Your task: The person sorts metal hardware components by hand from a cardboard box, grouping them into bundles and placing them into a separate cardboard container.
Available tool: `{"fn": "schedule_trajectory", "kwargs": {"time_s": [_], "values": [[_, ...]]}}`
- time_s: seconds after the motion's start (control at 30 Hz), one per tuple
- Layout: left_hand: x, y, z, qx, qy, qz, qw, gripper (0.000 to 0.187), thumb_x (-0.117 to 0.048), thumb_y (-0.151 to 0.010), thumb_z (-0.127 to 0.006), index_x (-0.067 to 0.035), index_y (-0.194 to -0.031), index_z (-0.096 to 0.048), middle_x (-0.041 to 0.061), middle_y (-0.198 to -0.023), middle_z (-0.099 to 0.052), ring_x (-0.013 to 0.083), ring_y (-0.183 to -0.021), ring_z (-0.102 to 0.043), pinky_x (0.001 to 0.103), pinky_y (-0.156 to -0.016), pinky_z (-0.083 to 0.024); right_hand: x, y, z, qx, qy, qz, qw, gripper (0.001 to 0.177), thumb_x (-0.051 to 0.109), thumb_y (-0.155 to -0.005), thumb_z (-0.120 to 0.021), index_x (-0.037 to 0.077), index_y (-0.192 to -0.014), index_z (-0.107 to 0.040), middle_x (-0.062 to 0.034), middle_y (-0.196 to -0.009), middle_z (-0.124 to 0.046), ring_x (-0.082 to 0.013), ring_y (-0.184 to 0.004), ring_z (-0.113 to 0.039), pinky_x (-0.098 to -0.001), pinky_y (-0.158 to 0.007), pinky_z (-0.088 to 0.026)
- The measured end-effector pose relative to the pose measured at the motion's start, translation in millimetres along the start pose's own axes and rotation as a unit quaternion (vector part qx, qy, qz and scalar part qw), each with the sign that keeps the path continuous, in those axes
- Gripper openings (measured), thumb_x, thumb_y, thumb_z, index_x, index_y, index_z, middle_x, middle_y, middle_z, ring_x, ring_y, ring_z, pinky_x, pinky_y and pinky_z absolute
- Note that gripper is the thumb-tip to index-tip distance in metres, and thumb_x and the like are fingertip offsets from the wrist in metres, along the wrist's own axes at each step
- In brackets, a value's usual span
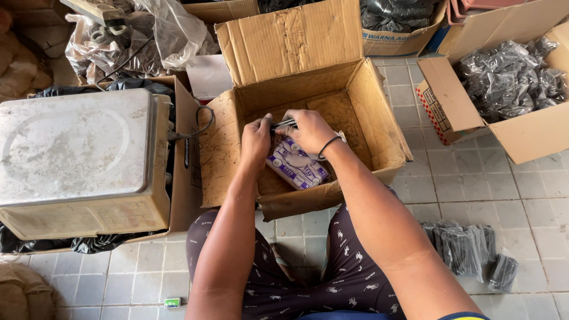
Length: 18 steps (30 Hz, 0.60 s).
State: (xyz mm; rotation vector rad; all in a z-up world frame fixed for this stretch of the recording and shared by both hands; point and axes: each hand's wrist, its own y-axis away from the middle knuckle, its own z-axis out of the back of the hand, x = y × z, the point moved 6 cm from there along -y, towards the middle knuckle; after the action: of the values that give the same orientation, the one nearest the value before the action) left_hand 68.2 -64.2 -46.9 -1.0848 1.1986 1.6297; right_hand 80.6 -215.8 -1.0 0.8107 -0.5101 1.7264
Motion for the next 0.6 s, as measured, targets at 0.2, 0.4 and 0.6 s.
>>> {"fn": "schedule_trajectory", "kwargs": {"time_s": [0.2,0.4,0.6], "values": [[7,2,-3,0.033,-0.180,0.007,0.983,0.047,-0.063,-0.106,-0.069,-0.021,-0.105,-0.091,0.013,-0.088,-0.083,0.0370,-0.104,-0.082,0.051,-0.086,-0.064,-11,2,6,-0.010,0.075,0.017,0.997,0.019,0.029,-0.102,-0.083,0.014,-0.113,-0.085,-0.0182,-0.106,-0.083,-0.0432,-0.111,-0.079,-0.0542,-0.099,-0.065],[11,2,-2,0.028,-0.193,0.015,0.981,0.054,-0.058,-0.108,-0.061,-0.011,-0.107,-0.089,0.020,-0.097,-0.084,0.0445,-0.119,-0.078,0.058,-0.098,-0.060,-14,-2,-17,0.030,0.182,0.042,0.982,0.028,0.035,-0.103,-0.077,0.012,-0.118,-0.081,-0.0196,-0.107,-0.081,-0.0444,-0.110,-0.080,-0.0573,-0.099,-0.066],[12,2,1,0.020,-0.204,0.010,0.979,0.055,-0.058,-0.108,-0.062,-0.011,-0.098,-0.088,0.015,-0.089,-0.085,0.0424,-0.113,-0.080,0.057,-0.096,-0.061,-18,3,-25,0.030,0.154,0.040,0.987,0.036,0.033,-0.106,-0.073,0.006,-0.130,-0.074,-0.0224,-0.114,-0.077,-0.0475,-0.114,-0.078,-0.0590,-0.099,-0.065]]}}
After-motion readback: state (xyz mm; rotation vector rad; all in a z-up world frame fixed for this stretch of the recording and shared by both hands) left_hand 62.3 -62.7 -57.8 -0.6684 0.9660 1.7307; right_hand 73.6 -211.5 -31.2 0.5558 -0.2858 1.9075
